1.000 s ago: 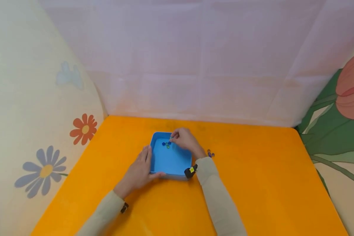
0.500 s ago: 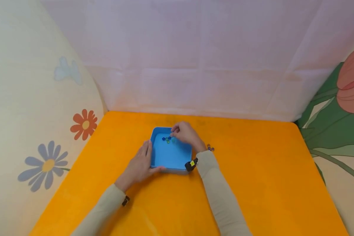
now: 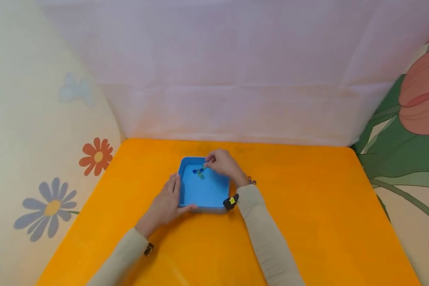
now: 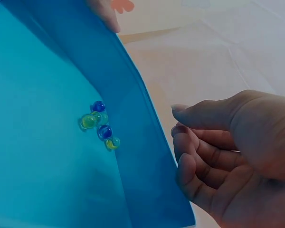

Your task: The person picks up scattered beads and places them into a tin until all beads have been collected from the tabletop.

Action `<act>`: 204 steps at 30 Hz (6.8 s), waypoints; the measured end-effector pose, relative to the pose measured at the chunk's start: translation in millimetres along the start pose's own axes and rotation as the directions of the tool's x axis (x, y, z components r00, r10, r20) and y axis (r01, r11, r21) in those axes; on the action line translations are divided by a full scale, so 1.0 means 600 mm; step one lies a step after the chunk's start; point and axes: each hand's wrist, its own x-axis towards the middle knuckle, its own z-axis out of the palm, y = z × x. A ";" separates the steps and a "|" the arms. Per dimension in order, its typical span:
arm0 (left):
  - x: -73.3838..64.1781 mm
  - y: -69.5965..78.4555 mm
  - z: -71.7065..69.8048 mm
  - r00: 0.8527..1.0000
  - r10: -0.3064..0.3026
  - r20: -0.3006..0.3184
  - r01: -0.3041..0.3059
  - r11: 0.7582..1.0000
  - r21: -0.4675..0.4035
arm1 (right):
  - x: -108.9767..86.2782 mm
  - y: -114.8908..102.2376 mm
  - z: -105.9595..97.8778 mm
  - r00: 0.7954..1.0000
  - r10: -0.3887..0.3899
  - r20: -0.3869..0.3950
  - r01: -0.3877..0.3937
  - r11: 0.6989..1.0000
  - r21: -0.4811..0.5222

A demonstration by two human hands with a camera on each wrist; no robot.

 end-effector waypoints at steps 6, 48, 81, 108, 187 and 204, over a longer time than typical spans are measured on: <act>0.001 -0.001 0.002 1.000 -0.022 0.007 0.022 1.000 -0.015 | -0.003 0.003 -0.005 1.000 -0.012 -0.002 0.012 1.000 0.021; -0.004 0.007 0.003 0.999 -0.033 0.003 0.033 0.998 -0.048 | -0.102 0.068 -0.058 0.992 -0.004 -0.128 0.010 0.999 0.042; -0.006 0.007 0.000 0.999 -0.042 0.000 0.042 0.999 -0.029 | -0.205 0.170 -0.044 0.987 0.116 -0.107 -0.113 0.993 0.036; -0.003 0.000 0.009 0.999 -0.042 0.010 0.043 0.998 -0.035 | -0.209 0.167 -0.029 0.976 0.195 -0.093 -0.194 0.981 0.026; -0.002 0.001 0.011 1.000 -0.027 -0.002 0.027 0.999 0.024 | -0.187 0.127 -0.036 0.967 0.191 -0.168 -0.195 0.981 -0.012; -0.001 0.000 0.012 1.000 -0.028 0.004 0.028 0.999 0.023 | -0.167 0.089 -0.038 0.977 0.143 -0.161 -0.142 0.990 0.019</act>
